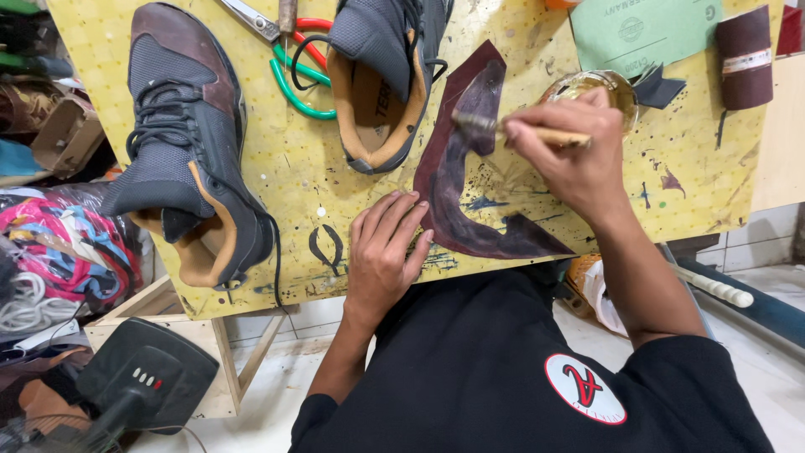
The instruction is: The person paints a dark reddish-brown leather piece on a workbench using a brush and a yellowish substance from a small container. They occasionally dip the brush into the container and add liquid from a bottle to the mixture.
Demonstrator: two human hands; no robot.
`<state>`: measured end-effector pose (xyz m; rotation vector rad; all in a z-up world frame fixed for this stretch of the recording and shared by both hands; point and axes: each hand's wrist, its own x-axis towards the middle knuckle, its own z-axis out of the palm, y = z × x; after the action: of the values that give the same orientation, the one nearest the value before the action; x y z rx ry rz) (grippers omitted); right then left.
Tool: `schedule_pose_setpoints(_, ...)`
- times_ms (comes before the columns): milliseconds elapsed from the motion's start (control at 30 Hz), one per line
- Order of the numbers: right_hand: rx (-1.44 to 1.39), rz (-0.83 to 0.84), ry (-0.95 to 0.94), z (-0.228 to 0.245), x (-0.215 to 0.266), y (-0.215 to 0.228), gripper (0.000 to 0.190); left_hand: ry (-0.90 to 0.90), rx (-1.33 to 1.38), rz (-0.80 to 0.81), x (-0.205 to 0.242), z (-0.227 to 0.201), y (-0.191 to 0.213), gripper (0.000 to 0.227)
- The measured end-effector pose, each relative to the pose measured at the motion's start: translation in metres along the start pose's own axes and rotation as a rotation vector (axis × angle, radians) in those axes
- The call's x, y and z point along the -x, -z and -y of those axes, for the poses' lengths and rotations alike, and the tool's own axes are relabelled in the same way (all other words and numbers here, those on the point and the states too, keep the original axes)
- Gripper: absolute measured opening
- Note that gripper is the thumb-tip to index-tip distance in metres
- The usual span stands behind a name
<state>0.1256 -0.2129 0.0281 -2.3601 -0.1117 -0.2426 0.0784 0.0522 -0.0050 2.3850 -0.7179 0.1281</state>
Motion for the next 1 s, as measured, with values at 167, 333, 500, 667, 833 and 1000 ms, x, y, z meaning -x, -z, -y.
schedule_pose_setpoints(167, -0.118, -0.036, -0.056, -0.021, 0.002, 0.003, 0.009, -0.004, 0.009, -0.047, 0.003, 0.002, -0.006, 0.03)
schedule_pose_setpoints(333, -0.077, 0.067, 0.004, 0.001, 0.007, -0.004, 0.012, -0.007, 0.01, -0.055, 0.003, 0.002, -0.006, 0.029)
schedule_pose_setpoints(500, -0.097, 0.031, -0.049, 0.008, -0.006, 0.012, 0.01, -0.013, -0.002, -0.008, -0.002, -0.003, 0.005, 0.028)
schedule_pose_setpoints(667, -0.006, 0.058, 0.064, -0.004, -0.008, 0.005, 0.007, -0.011, -0.01, 0.041, -0.005, -0.005, 0.009, 0.027)
schedule_pose_setpoints(833, -0.188, 0.076, 0.015, -0.001, -0.008, 0.014, 0.011, -0.017, -0.027, 0.04, -0.005, -0.005, 0.009, 0.026)
schedule_pose_setpoints(1000, 0.089, 0.005, 0.073, -0.017, 0.007, 0.008, 0.011, -0.005, -0.024, 0.049, -0.004, -0.005, 0.01, 0.026)
